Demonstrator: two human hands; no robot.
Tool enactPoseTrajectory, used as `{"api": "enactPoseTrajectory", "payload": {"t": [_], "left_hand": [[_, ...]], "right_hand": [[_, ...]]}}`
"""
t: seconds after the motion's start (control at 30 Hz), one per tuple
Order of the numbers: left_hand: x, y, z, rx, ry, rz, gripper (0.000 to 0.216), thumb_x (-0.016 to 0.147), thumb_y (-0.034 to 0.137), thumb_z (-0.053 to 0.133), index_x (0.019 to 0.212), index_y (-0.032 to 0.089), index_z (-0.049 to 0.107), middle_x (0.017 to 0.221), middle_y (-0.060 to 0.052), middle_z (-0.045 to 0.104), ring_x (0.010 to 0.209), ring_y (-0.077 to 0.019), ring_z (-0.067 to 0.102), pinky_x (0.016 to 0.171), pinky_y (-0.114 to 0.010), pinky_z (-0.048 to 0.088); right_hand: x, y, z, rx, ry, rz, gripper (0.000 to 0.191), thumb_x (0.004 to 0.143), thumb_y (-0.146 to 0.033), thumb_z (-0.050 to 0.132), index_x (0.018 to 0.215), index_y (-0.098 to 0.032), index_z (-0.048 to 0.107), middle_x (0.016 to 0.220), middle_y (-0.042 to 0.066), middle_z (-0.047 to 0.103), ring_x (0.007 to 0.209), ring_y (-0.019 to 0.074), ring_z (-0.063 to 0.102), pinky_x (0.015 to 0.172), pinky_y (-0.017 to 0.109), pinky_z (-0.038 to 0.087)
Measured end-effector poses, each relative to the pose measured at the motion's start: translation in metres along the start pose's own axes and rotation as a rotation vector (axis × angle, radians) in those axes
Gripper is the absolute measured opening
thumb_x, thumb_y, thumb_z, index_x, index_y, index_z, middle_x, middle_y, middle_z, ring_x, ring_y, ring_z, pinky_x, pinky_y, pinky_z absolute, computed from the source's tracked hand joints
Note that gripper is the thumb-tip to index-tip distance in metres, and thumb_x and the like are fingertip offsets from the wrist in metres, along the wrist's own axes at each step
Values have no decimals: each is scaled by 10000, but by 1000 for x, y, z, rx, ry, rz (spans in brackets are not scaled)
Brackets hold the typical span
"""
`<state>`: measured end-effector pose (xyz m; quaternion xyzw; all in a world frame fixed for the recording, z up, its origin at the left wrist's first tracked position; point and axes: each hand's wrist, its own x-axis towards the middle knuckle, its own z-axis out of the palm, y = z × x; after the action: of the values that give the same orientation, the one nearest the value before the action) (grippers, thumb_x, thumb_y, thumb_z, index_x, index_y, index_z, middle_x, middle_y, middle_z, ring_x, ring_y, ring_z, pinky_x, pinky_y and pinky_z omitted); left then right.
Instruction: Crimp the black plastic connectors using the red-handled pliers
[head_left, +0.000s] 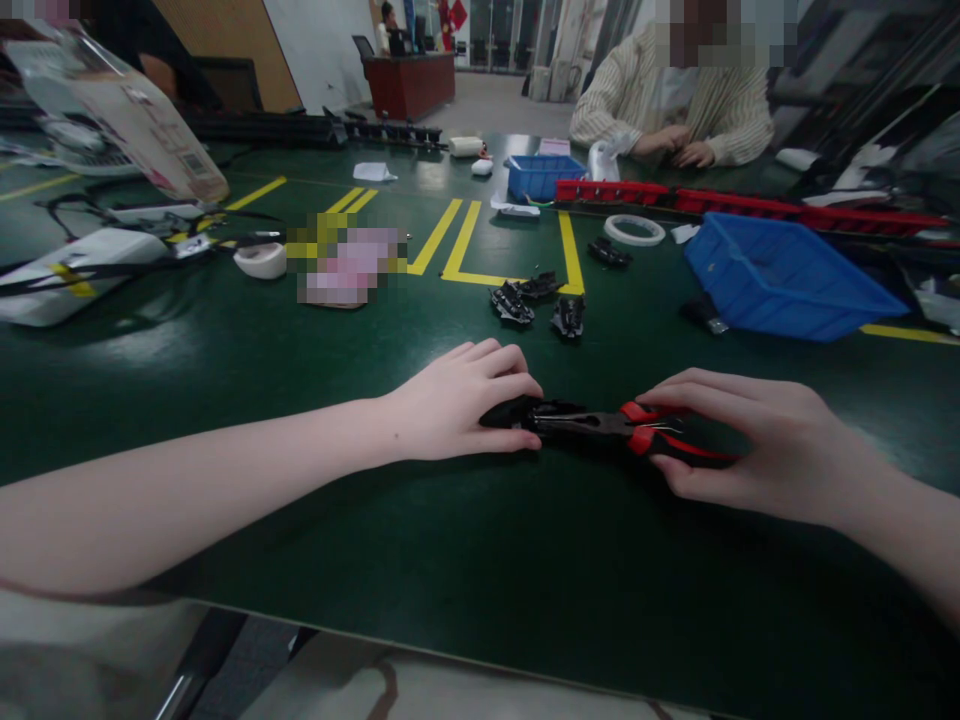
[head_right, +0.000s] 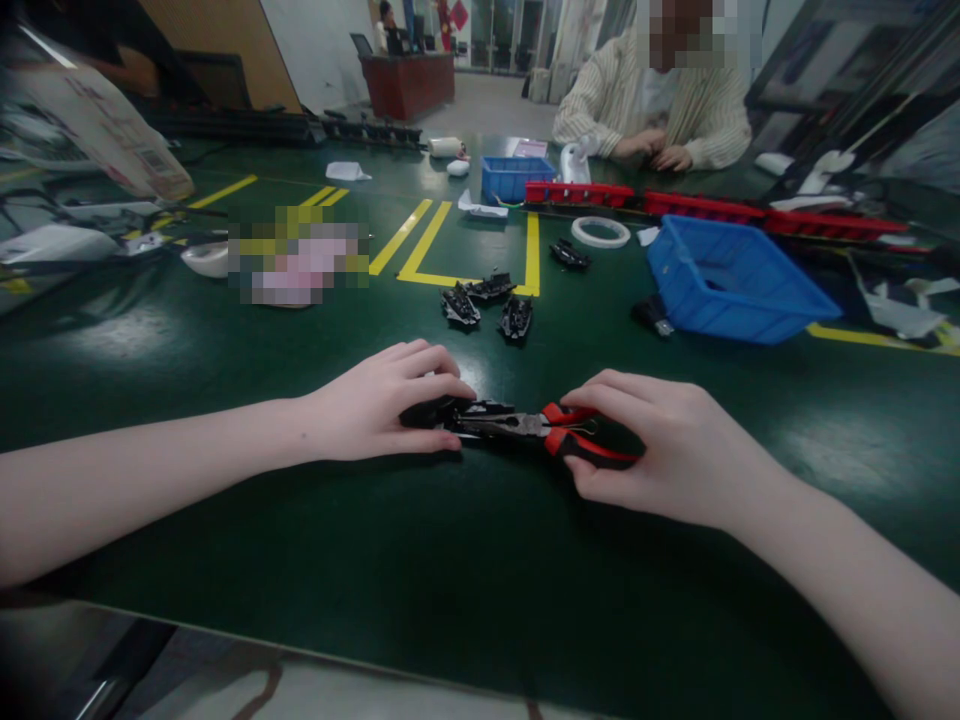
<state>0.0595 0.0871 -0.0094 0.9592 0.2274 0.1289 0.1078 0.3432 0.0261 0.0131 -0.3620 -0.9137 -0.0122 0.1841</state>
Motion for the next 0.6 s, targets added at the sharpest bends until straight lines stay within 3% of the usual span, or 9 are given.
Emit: {"api": "enactPoseTrajectory", "payload": {"t": [0.4, 0.6], "left_hand": [[0, 2, 0, 37, -2, 7, 403, 874, 516, 568, 1114, 193, 598, 1080, -68, 552, 960, -220, 497, 785, -312, 401], [-1, 2, 1, 39, 6, 13, 409, 866, 525, 576, 1100, 190, 597, 1072, -68, 550, 953, -219, 497, 777, -313, 402]], "right_hand": [[1, 1, 0, -220, 22, -93, 243, 773, -347, 584, 978, -220, 553, 820, 76, 672, 634, 235, 646, 469, 363, 543], [3, 1, 0, -330, 35, -183, 214, 798, -310, 558, 986, -208, 552, 820, 94, 690, 651, 257, 641, 566, 423, 560]]}}
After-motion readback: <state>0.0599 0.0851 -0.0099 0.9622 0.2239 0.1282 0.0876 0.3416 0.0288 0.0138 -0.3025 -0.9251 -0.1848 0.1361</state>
